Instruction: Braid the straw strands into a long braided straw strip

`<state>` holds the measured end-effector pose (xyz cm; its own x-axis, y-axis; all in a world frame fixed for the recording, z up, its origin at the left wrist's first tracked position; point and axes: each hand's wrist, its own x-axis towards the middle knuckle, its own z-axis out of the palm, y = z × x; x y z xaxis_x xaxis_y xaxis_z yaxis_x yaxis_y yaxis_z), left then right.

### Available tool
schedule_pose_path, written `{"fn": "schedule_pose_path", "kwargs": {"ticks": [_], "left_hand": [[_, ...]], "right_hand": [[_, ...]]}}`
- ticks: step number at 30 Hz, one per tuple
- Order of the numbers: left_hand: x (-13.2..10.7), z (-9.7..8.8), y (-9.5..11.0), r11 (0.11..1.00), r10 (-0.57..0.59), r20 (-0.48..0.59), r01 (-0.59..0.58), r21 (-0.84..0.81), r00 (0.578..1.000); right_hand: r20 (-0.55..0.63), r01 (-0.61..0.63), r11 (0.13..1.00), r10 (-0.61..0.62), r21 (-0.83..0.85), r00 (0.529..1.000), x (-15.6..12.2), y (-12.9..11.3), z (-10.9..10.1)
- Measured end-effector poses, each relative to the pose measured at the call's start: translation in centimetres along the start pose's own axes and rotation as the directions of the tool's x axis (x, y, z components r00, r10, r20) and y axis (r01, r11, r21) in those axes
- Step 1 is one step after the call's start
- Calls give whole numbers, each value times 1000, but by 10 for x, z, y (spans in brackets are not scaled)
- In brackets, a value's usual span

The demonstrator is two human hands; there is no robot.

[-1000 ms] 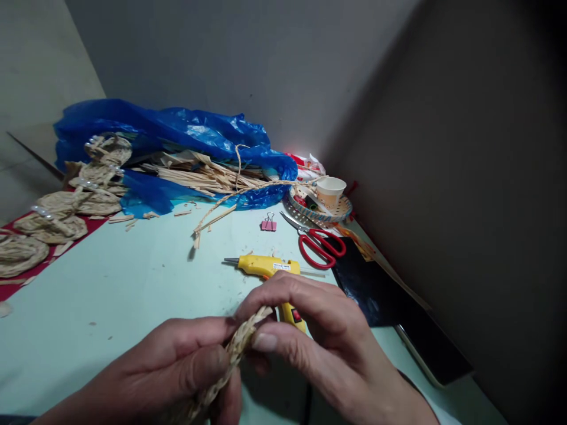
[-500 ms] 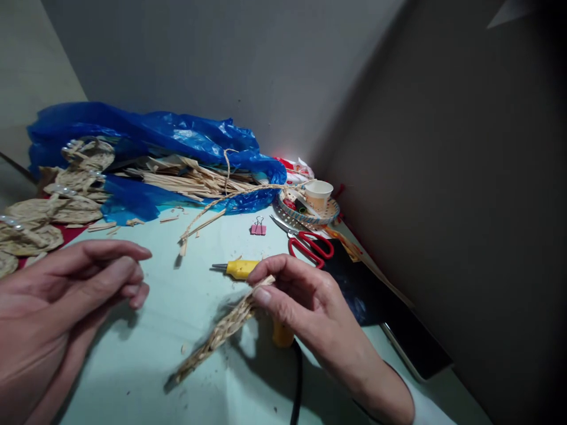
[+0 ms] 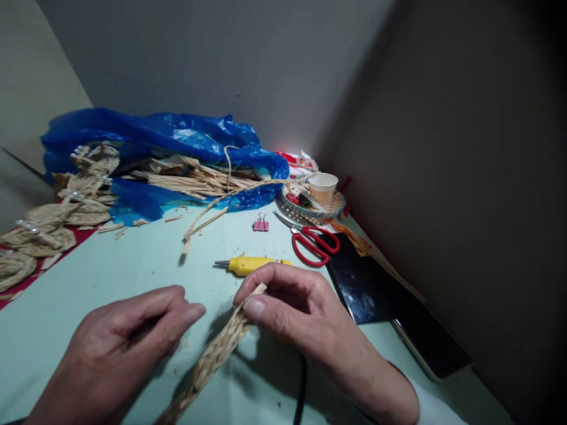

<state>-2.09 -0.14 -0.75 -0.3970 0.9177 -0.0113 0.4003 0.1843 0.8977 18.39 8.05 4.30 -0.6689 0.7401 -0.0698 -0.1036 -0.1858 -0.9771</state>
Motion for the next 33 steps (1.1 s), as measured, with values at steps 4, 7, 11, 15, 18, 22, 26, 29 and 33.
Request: {"fn": "schedule_pose_path", "kwargs": {"ticks": [4,7,11,15,18,22,26,29,33], "left_hand": [[9,2,1,985,30,174,0,-171,984],[11,6,9,905,-11,366,165,-391,931],[3,11,21,902,-46,404,212,-375,913],[-2,12,21,980,30,244,19,-197,969],[-3,13,21,984,-12,242,54,-168,970],[-4,14,23,980,-27,228,71,-187,973],[-6,16,21,984,118,166,-93,-149,979],[-8,16,19,980,177,173,-158,-117,969],[-8,15,21,988,121,162,-103,-111,979]], "right_hand": [[30,-15,999,16,-35,999,0,1,2],[34,-9,1000,10,-28,999,0,3,4],[-10,25,998,-26,-52,1000,2,8,6],[-32,42,996,-45,-82,998,2,13,7],[-13,40,993,-42,-107,999,3,16,6],[5,63,993,-63,-95,998,5,20,4],[-21,70,994,-73,-85,997,7,25,4],[-18,80,993,-82,-90,996,7,26,5],[2,102,987,-103,-123,995,6,21,6]]}}
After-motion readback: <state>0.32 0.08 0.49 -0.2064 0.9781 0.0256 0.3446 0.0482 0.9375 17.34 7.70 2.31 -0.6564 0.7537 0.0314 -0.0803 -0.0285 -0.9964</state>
